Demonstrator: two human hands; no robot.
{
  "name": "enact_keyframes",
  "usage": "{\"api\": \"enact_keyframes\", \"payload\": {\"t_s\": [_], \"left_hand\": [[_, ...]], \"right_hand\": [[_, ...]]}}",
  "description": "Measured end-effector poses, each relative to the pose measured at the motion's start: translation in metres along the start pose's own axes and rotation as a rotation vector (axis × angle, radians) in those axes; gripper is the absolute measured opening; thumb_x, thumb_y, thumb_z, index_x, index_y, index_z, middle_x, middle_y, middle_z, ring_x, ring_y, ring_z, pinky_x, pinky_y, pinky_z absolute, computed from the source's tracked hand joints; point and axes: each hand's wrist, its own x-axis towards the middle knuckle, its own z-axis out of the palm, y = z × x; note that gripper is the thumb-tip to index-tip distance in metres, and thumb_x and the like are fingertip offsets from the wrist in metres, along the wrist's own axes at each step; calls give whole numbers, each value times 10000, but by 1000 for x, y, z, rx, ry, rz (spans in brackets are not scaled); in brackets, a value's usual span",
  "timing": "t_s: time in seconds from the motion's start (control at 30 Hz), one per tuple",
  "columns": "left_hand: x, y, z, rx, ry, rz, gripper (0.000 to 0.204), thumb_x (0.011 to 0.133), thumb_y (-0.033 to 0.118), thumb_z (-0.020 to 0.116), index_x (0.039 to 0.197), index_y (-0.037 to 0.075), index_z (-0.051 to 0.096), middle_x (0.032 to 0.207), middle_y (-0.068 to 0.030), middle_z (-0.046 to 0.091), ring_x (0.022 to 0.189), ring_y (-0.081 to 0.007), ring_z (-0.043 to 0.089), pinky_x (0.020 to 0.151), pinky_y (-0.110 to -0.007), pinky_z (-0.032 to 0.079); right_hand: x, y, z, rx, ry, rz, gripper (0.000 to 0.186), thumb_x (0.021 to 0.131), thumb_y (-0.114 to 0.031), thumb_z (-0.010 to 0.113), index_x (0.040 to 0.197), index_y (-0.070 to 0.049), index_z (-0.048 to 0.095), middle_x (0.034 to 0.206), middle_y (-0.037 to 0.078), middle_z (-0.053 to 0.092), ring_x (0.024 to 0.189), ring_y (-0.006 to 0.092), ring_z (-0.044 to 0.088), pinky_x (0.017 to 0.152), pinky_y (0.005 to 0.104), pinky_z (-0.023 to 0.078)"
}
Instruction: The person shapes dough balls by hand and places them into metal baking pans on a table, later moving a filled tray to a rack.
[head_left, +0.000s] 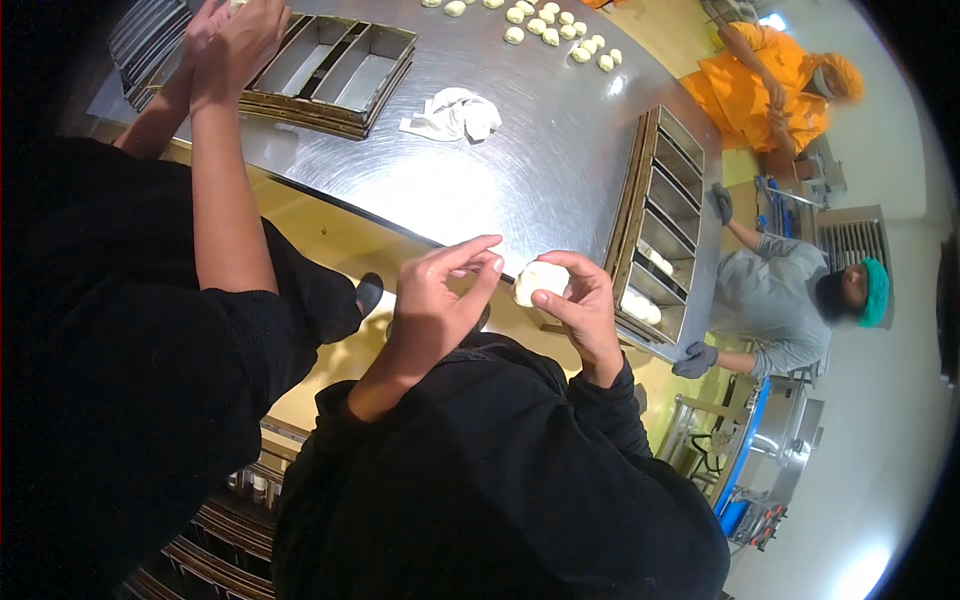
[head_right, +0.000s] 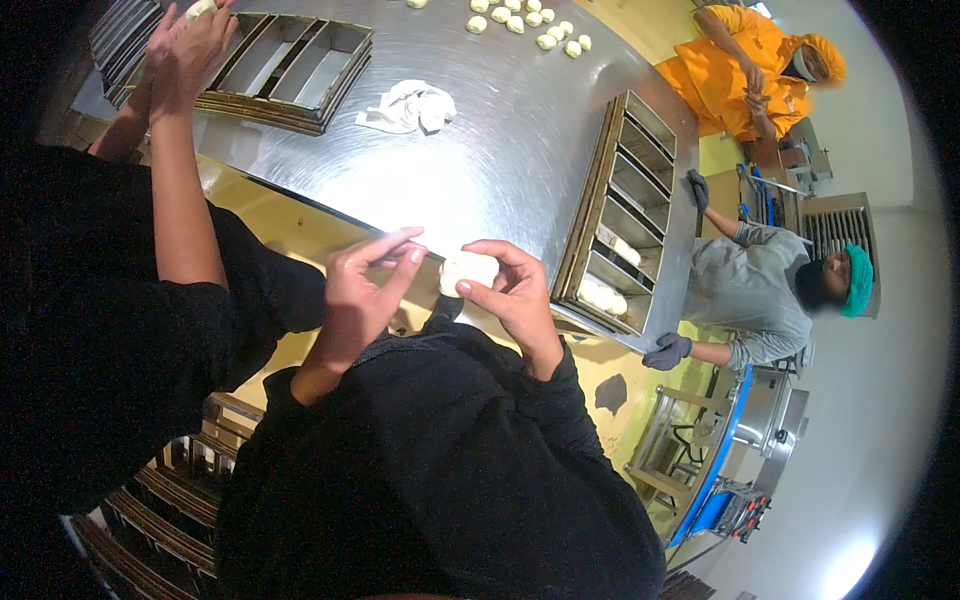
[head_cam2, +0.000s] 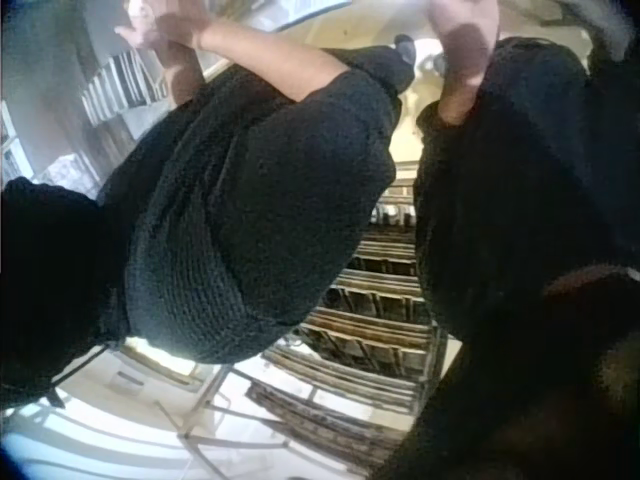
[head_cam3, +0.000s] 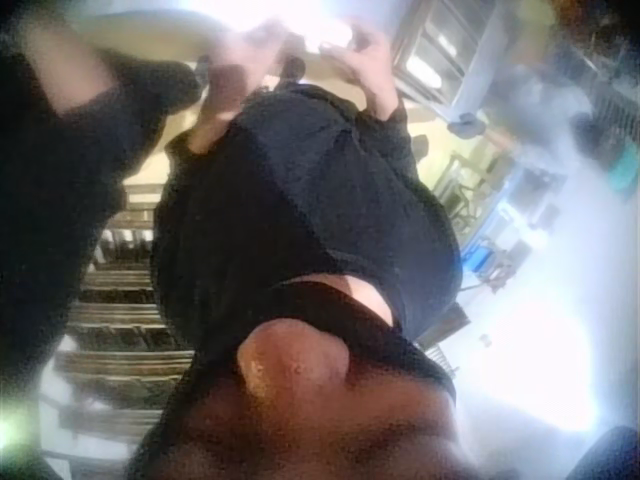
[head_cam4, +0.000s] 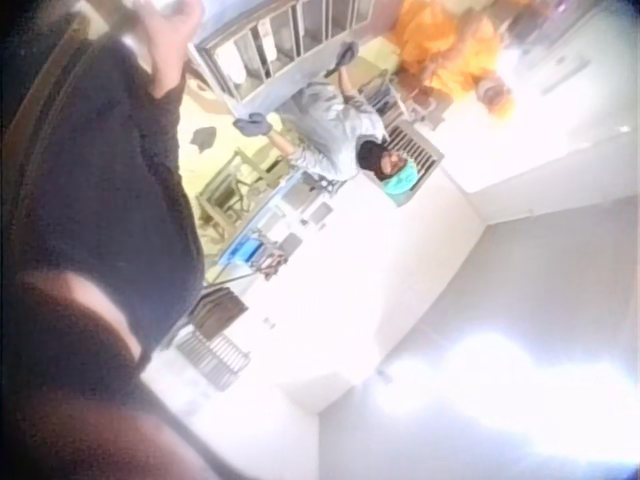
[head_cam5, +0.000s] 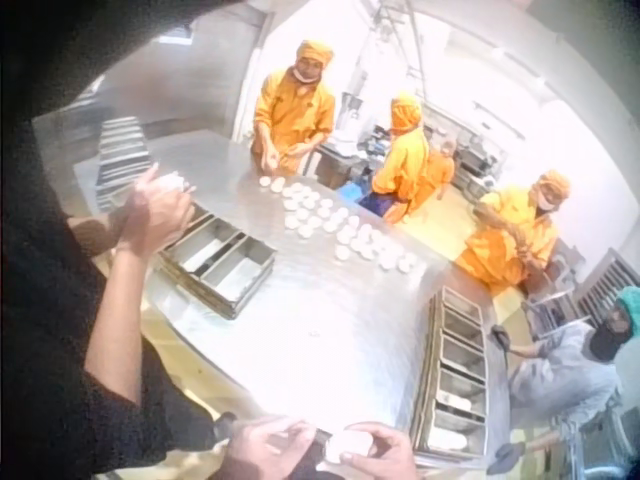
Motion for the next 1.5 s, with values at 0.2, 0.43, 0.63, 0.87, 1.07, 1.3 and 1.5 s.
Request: {"api": "enact_keyframes", "payload": {"t_s": [0.2,0.43,0.63,0.87,1.07,1.3,1.5], "left_hand": [[-2,8,-1,109,-224,-62,206,820,118,742,978,-14,722,893,-107,727,793,-135,680,728,-244,522],[1,-8,-1,-8,-231,-72,168,830,121,728,919,-21,728,829,-127,725,701,-135,670,627,-256,498],[2,-1,-3,-4,-125,-113,177,862,123,694,947,-31,713,828,-115,727,740,-130,677,658,-254,509],[-1,3,8,-4,-317,-108,170,824,90,727,947,-28,723,850,-111,733,780,-123,687,731,-247,527],[-3,-10,17,46,-366,-131,232,785,110,769,971,-18,715,866,-99,733,783,-145,695,738,-266,533],[3,-5,40,369,-532,355,749,687,174,831,1346,36,503,1201,-148,617,1086,-270,627,920,-359,521],[11,-10,94,337,-716,495,556,671,90,798,1200,55,627,1199,-116,611,1055,-315,619,886,-359,516]], "right_hand": [[1,4,-3,53,4,4,389,739,41,778,1102,0,644,1067,60,644,973,131,605,830,263,491],[2,6,-5,74,9,55,394,739,40,777,1106,9,637,1063,60,645,971,130,611,843,267,496],[1,16,-16,230,-28,102,413,752,0,759,1137,-20,608,1043,76,647,944,168,634,840,305,520],[-2,15,-18,371,-38,138,425,744,-22,770,1134,-15,601,1044,75,651,951,167,635,858,308,515],[-11,13,-23,325,28,132,394,766,45,735,1136,11,603,1025,72,663,917,135,644,817,267,528],[-25,2,-43,104,82,234,374,798,39,720,1156,20,614,1006,53,672,837,80,640,734,200,508],[-48,-3,-87,135,32,202,469,790,24,741,1225,10,568,1022,23,642,812,36,603,676,170,489]]}}
